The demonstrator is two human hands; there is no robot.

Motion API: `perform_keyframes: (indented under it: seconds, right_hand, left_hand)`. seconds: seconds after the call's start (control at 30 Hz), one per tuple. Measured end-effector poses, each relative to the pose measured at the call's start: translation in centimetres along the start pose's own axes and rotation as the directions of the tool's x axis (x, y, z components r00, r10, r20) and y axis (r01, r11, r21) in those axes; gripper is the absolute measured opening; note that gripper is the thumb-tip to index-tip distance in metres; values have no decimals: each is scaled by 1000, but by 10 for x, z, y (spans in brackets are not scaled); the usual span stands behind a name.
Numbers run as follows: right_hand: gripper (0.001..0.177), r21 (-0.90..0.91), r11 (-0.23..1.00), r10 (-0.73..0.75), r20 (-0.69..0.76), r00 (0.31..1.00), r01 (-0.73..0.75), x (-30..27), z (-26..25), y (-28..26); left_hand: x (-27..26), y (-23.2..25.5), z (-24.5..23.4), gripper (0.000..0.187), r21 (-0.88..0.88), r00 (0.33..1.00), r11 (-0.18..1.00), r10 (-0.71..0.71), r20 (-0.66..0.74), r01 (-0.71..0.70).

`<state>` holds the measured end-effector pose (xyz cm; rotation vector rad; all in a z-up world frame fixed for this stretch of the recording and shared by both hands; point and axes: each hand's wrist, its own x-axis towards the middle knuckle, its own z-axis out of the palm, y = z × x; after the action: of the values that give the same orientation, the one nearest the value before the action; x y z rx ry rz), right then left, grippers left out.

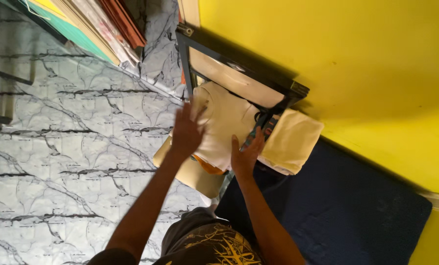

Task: The person picks up a white shirt, smooths it on a dark surface, and folds it. The person then picks up green shorts from the floor, smooths them out, and folds them into a square.

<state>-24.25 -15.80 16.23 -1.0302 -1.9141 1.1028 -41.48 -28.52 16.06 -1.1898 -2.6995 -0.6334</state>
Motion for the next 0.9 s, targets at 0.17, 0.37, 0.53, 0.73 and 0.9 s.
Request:
perform_keyframes:
  seconds: [0.17,0.37,0.53,0.73,0.9]
  right_hand:
    - [80,-398,840,-298,228,927,368,7,8,-37]
    - [79,-486,749,-248,425,870,451,21,31,-15]
    - [83,-558,689,-199,466,862,462,20,42,2]
    - [85,-543,716,-141,503,853,439,25,38,7]
    - [83,-533,731,-152,479,864,425,21,30,5]
  left_hand:
    - [-18,30,-18,70,-27,980,980,198,13,-198]
    - [-28,16,5,72,-30,989,992,126,71,-124]
    - [-30,6,21,73,-19,989,993,118,85,-117]
    - [-32,13,33,75,-12,991,995,104,90,-103]
    - [-34,17,33,73,-17,991,991,134,-9,-134]
